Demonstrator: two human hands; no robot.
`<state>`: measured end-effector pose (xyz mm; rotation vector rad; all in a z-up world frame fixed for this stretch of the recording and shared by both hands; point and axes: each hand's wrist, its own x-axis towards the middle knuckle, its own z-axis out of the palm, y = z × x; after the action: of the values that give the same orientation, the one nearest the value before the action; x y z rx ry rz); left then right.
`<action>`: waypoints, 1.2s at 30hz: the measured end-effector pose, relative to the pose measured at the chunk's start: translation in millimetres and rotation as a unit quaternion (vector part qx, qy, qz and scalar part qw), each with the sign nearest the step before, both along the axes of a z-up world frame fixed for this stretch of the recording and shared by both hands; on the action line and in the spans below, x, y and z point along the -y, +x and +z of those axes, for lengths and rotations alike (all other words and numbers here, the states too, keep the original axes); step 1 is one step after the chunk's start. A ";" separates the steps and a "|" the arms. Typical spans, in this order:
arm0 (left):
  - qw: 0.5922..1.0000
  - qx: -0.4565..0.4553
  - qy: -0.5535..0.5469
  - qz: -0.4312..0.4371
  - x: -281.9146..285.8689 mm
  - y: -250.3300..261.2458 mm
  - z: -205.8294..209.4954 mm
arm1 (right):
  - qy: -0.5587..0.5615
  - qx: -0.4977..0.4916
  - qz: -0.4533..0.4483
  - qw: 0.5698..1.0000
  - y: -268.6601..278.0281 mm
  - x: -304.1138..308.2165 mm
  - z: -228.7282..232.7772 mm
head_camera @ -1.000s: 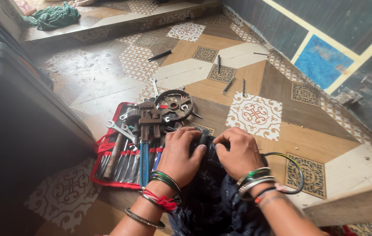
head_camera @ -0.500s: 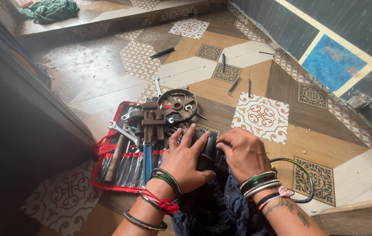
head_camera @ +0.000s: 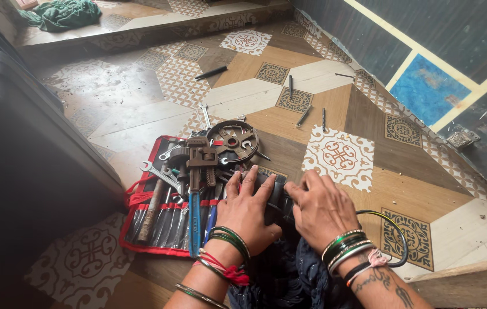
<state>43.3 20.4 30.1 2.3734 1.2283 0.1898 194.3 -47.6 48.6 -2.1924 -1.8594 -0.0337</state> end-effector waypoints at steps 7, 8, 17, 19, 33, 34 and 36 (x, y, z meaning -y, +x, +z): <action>1.000 0.010 0.008 0.014 8.1 -2.0 6.3 | 0.033 -0.123 -0.031 0.991 6.1 -4.7 -1.5; 1.000 0.004 -0.002 0.022 9.1 -1.0 7.9 | 0.052 -0.166 -0.055 0.983 8.4 -5.2 -3.5; 0.987 0.139 -0.078 0.024 2.7 3.7 -14.2 | 0.124 -0.257 -0.133 0.949 -6.5 -11.5 -12.9; 0.986 0.153 -0.066 0.017 1.3 4.1 -20.4 | 0.133 -0.203 -0.114 0.963 -16.4 -8.8 -13.9; 0.987 0.127 -0.099 0.022 3.7 2.9 -6.5 | 0.134 -0.248 -0.111 0.953 2.4 -11.8 -12.0; 0.987 0.129 -0.092 0.018 3.7 2.5 -6.2 | 0.158 -0.205 -0.099 0.961 0.5 -10.3 -11.2; 0.988 0.134 -0.078 0.010 4.0 2.5 -7.2 | 0.085 -0.229 -0.176 0.954 -3.2 -10.9 -9.9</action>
<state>45.8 16.4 22.9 2.1223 1.0964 0.3923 191.2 -36.8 38.7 -2.1516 -1.1650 0.2204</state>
